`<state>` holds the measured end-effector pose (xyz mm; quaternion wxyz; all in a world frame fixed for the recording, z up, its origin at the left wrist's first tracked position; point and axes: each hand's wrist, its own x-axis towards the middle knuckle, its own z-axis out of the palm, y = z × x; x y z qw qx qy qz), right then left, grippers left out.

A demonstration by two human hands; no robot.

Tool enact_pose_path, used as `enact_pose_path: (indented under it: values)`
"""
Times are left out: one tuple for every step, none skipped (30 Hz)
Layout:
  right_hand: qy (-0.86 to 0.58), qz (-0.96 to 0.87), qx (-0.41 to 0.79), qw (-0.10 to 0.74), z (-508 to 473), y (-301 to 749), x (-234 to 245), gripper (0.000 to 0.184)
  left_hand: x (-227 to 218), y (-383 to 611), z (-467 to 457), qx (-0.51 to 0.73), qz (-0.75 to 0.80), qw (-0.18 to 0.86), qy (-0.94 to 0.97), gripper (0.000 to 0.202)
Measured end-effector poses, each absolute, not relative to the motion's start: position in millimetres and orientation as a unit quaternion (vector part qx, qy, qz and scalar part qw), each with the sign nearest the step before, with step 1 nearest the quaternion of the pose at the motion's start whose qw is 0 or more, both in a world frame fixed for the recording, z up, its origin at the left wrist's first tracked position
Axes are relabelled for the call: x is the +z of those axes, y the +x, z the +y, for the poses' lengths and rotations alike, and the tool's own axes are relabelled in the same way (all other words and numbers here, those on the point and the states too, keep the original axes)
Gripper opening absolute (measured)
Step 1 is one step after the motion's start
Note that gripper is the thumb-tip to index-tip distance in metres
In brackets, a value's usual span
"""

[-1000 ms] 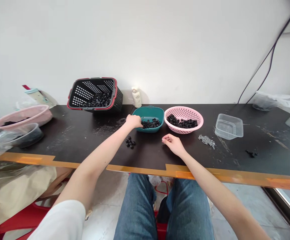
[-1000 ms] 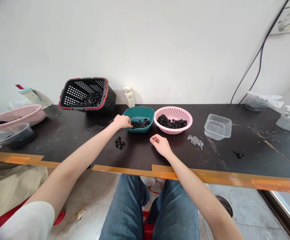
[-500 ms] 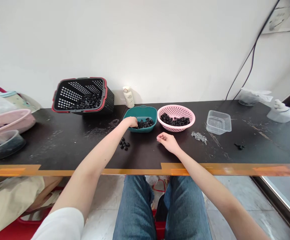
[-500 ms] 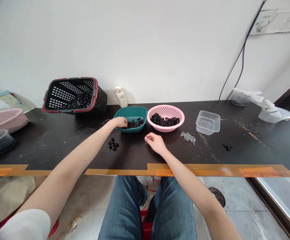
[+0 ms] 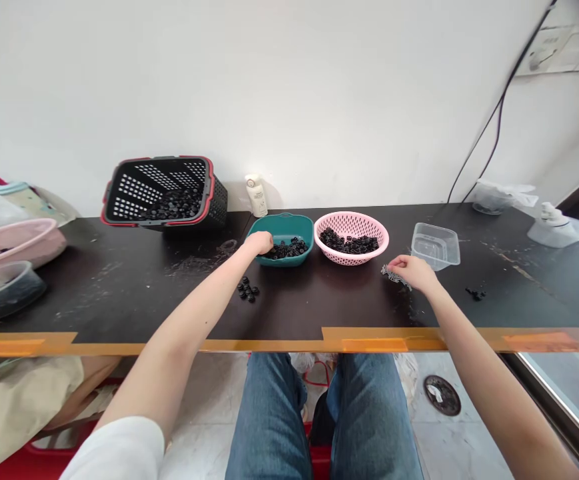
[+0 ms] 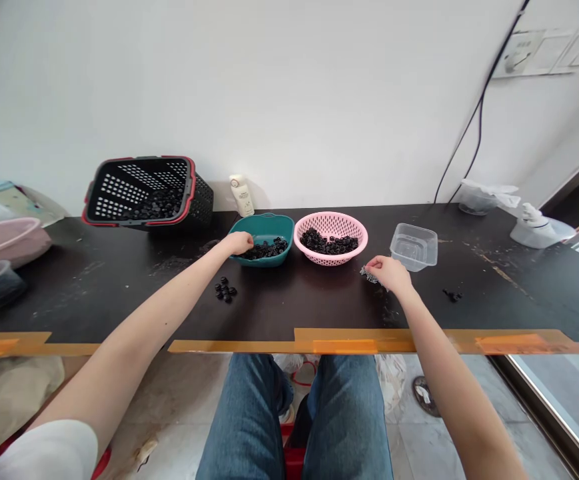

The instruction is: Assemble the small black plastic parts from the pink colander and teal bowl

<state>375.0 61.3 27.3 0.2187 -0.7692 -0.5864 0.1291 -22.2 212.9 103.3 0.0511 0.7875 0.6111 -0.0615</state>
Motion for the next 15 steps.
enact_pose_path:
  values:
    - [-0.775,-0.583,0.124,0.21,64.6,379.2,25.7,0.023,106.1,-20.2,210.5,-0.041,0.611,0.041,0.79,0.021]
    - [-0.778,-0.583,0.126,0.2,68.2,381.1,24.1,0.024,109.4,-17.1,206.5,-0.018,0.61,0.03,0.792,0.025]
    - [-0.78,-0.583,0.131,0.188,72.0,381.3,22.6,0.025,113.0,-13.0,200.6,0.005,0.609,0.016,0.793,0.03]
    - [-0.783,-0.581,0.139,0.175,76.0,380.4,21.3,0.027,116.5,-8.1,192.6,0.036,0.604,0.001,0.796,0.036]
    - [-0.787,-0.578,0.146,0.16,79.9,379.1,20.2,0.029,119.6,-2.6,182.5,0.069,0.596,-0.014,0.8,0.042]
    - [-0.792,-0.574,0.152,0.145,83.6,377.8,19.4,0.031,121.8,3.4,170.6,0.104,0.582,-0.026,0.806,0.047]
    - [-0.797,-0.569,0.156,0.13,87.0,376.8,18.8,0.032,122.5,9.4,157.3,0.166,0.545,-0.033,0.821,0.049]
    - [-0.801,-0.565,0.159,0.118,90.0,376.3,18.6,0.032,121.6,15.3,143.4,0.211,0.5,-0.027,0.839,0.048]
    - [-0.803,-0.563,0.162,0.11,92.4,376.3,18.7,0.032,118.8,20.7,129.3,0.232,0.444,-0.007,0.866,0.045]
    - [-0.803,-0.563,0.164,0.106,94.3,376.6,19.1,0.031,113.9,25.5,115.9,0.236,0.39,0.019,0.89,0.041]
    - [-0.803,-0.563,0.166,0.103,95.5,377.1,19.7,0.03,107.1,29.7,103.7,0.233,0.343,0.051,0.909,0.037]
    - [-0.803,-0.562,0.168,0.101,96.1,377.6,20.4,0.028,98.5,33.0,93.3,0.221,0.303,0.087,0.923,0.032]
    - [-0.804,-0.561,0.169,0.101,96.0,378.0,21.3,0.026,88.6,35.8,84.9,0.207,0.271,0.125,0.932,0.027]
    - [-0.805,-0.559,0.17,0.104,95.2,378.2,22.3,0.024,77.9,38.0,78.6,0.2,0.249,0.161,0.934,0.024]
    - [-0.806,-0.557,0.168,0.111,93.8,378.4,23.3,0.023,66.9,39.8,74.5,0.196,0.237,0.197,0.931,0.021]
